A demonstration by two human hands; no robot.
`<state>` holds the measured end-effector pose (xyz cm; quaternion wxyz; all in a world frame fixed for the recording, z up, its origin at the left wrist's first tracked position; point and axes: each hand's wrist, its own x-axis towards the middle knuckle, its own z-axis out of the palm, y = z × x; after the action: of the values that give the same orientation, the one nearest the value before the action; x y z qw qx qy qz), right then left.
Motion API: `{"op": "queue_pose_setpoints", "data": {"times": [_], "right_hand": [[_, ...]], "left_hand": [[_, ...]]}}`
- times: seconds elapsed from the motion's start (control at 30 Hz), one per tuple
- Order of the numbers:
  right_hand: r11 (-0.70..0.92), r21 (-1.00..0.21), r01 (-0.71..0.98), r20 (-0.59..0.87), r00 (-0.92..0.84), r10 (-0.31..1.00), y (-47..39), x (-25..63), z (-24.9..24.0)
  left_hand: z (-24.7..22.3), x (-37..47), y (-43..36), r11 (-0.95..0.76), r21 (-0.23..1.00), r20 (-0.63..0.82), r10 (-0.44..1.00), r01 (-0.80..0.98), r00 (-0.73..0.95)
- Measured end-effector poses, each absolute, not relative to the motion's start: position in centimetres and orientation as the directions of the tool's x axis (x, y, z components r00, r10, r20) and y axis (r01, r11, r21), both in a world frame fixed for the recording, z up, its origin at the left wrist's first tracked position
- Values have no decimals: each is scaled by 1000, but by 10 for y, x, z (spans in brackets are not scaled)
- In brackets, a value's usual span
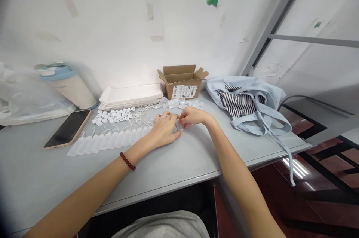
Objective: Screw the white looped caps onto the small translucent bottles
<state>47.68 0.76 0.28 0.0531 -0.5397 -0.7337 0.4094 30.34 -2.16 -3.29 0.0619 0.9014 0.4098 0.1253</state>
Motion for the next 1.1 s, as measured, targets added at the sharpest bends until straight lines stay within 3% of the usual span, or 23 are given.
{"op": "queue_pose_setpoints", "data": {"times": [1.1], "right_hand": [[49, -657, 752, -375, -382, 844, 9, 479, 0]], "left_hand": [[-32, 300, -19, -666, 219, 145, 745, 713, 651]]}}
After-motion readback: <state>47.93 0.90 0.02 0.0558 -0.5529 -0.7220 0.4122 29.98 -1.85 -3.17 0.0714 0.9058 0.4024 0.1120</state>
